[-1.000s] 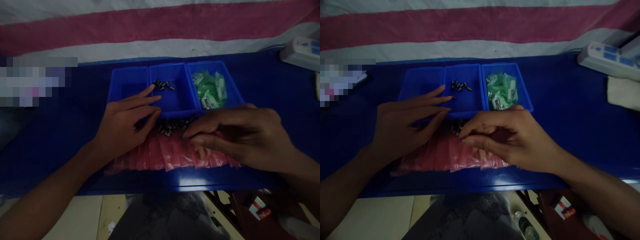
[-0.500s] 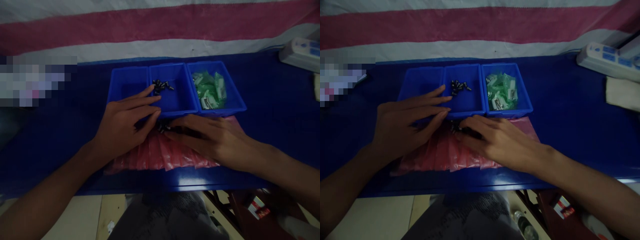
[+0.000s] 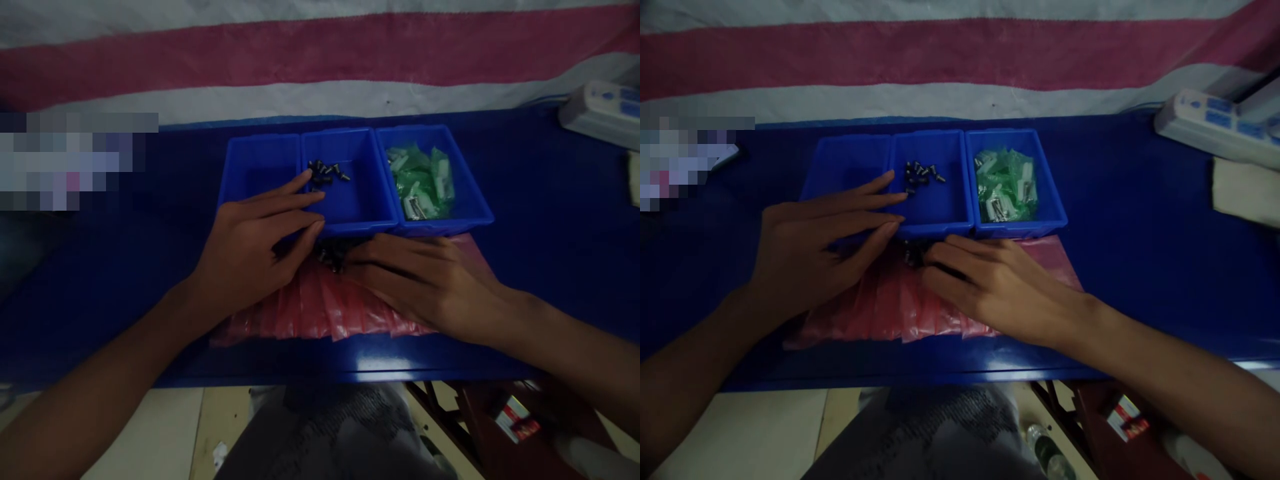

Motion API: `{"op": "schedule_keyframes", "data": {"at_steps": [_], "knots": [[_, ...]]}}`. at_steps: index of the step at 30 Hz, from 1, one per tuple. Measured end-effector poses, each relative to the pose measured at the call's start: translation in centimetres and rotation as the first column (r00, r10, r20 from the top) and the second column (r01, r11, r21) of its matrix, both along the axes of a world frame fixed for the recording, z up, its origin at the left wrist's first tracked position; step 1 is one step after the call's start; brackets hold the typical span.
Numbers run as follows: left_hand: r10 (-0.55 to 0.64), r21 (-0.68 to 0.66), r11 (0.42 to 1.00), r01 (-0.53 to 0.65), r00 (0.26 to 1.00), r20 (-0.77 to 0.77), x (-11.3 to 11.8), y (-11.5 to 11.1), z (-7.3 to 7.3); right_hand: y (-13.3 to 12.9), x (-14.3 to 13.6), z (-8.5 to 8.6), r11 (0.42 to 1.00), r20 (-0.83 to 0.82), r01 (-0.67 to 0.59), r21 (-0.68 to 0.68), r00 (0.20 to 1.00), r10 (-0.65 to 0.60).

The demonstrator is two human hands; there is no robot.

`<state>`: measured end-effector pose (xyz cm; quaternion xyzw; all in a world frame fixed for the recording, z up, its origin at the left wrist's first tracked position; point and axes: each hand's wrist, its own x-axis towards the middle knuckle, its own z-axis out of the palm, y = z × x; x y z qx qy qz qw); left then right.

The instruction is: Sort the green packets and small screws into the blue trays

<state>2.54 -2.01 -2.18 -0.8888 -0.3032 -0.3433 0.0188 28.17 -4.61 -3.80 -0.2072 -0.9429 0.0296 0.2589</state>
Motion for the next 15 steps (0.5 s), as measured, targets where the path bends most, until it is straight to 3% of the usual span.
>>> {"op": "schedule_keyframes", "data": {"at_steps": [5,10,13,15], "knots": [[0.046,-0.053,0.998,-0.047,0.999,-0.011,-0.01,-0.16,-0.07,-0.09,0.12,0.01,0.999,0.052,0.016,-0.039,0.999,-0.014],[0.026,-0.021,0.999,-0.026,1.0,-0.008,0.01,-0.18,-0.09,-0.16,0.33,-0.59,0.998,-0.02,0.002,-0.056,1.0,-0.003],[0.034,-0.026,0.999,-0.034,0.999,-0.013,0.0,-0.19,-0.05,-0.57,0.12,-0.32,0.975,-0.097,0.053,-0.214,0.993,-0.075],[0.042,-0.032,0.999,-0.043,0.999,-0.032,-0.03,-0.22,0.0,-0.88,-0.01,0.38,0.92,-0.156,0.11,-0.376,0.971,-0.18]]}}
